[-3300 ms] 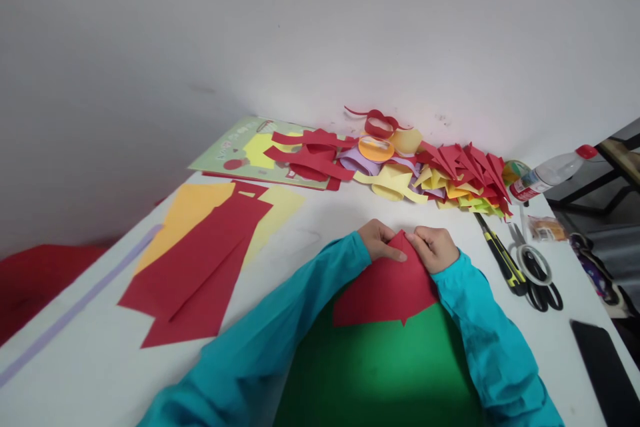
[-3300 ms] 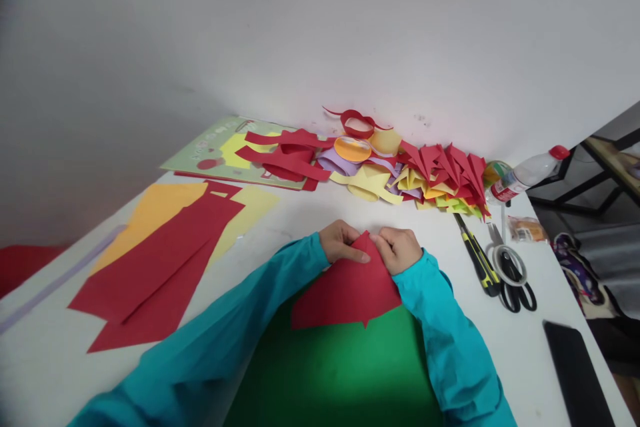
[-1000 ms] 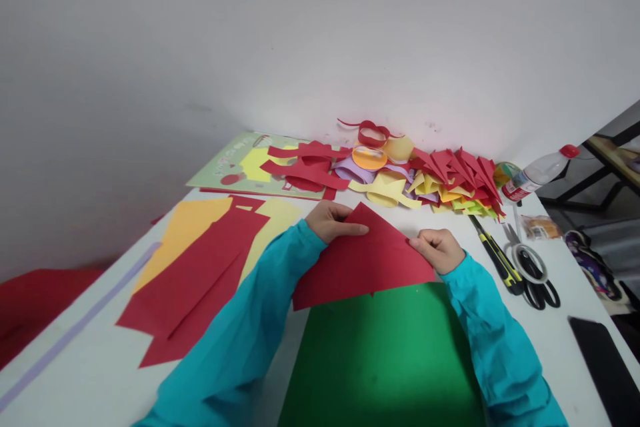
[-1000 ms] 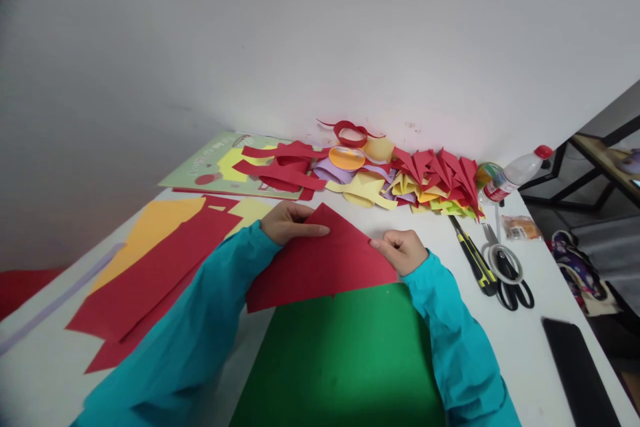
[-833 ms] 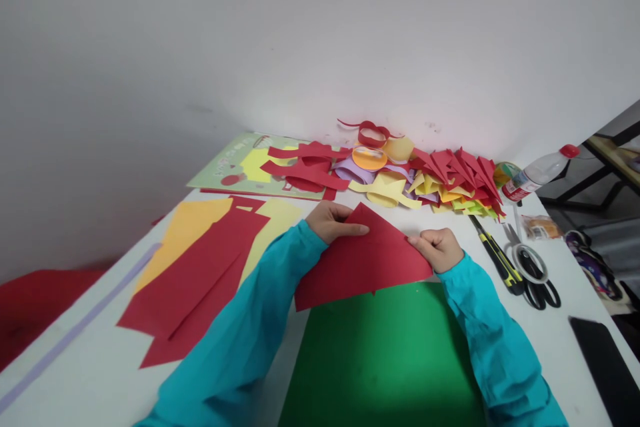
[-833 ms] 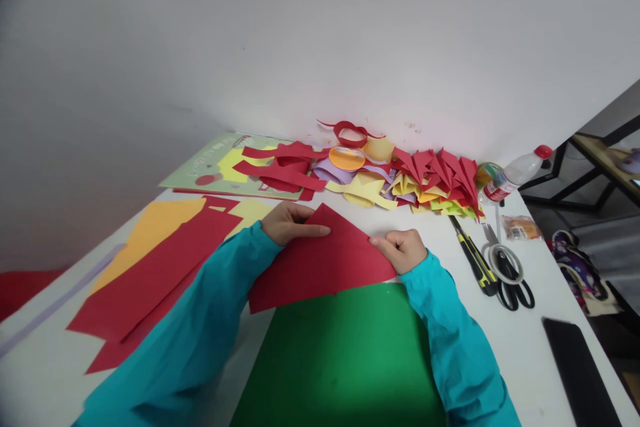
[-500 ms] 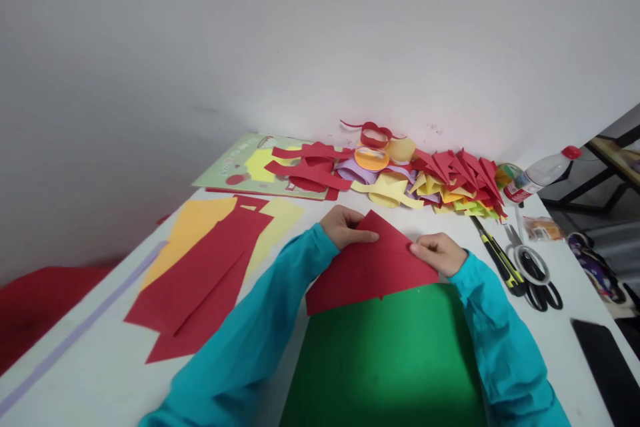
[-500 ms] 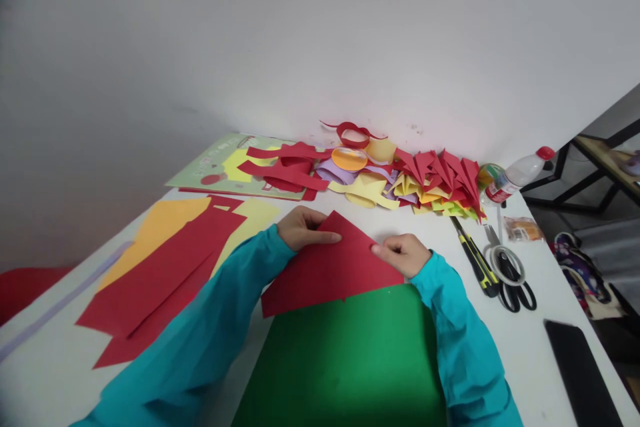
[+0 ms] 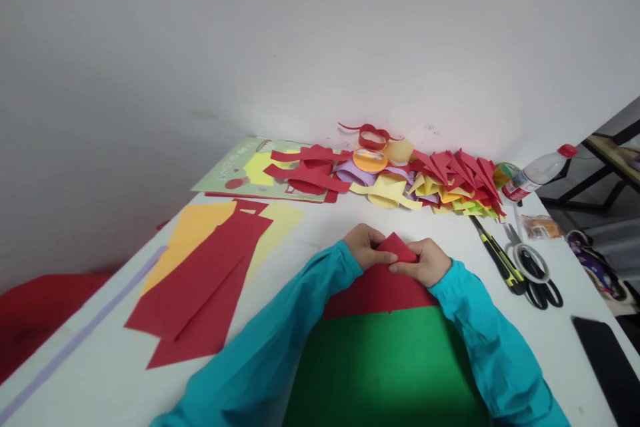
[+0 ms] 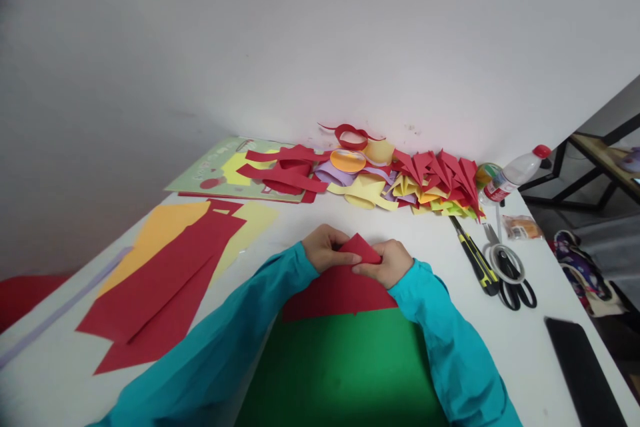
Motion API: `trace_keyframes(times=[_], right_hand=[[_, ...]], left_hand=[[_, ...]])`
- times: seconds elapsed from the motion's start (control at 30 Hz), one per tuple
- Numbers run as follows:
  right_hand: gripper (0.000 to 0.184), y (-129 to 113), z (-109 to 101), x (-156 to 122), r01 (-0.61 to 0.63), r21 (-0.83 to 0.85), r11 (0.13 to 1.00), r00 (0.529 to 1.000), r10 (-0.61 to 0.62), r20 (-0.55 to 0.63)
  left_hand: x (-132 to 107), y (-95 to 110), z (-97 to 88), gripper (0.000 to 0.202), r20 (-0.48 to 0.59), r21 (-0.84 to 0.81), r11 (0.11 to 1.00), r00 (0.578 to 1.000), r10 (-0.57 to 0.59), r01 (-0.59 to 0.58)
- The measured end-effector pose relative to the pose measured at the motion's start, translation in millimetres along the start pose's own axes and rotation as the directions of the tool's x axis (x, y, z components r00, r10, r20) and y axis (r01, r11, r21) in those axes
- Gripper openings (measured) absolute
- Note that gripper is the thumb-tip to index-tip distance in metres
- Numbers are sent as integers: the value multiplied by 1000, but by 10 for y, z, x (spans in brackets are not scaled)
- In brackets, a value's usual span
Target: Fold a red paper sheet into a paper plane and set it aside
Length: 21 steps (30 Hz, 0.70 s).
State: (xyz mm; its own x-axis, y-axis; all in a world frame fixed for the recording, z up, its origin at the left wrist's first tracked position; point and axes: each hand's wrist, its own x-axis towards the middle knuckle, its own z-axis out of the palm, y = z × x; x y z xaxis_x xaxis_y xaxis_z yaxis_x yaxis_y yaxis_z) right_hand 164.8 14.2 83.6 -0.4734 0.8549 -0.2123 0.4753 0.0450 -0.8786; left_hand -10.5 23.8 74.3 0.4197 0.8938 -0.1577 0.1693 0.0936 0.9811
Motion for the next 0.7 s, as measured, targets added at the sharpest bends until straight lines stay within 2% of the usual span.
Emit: trace_keyframes(times=[0.1,0.2,0.37,0.53,0.7], right_hand=[[31,1,0,-7,-77,162,984,997,71,40],[31,-5,-1,-17,-100,244,965,994,85,69],[27,30,31,-4,-71,181,981,997,65,42],[28,38,30,-4,-80,227,971,995,66,69],[28,16,4,-21,-79,212,974,994,62,85]], left_hand=[[10,30,26,30,-40,-27,1000,999,4,-5],[10,75,49,31,-102,-145,989,995,-7,-8],[23,104,54,30,-123,-183,983,992,-10,-13],[38,105,79,33,-132,-143,989,991,24,-43],[27,112,126,28,-197,-233,969,980,31,-77]])
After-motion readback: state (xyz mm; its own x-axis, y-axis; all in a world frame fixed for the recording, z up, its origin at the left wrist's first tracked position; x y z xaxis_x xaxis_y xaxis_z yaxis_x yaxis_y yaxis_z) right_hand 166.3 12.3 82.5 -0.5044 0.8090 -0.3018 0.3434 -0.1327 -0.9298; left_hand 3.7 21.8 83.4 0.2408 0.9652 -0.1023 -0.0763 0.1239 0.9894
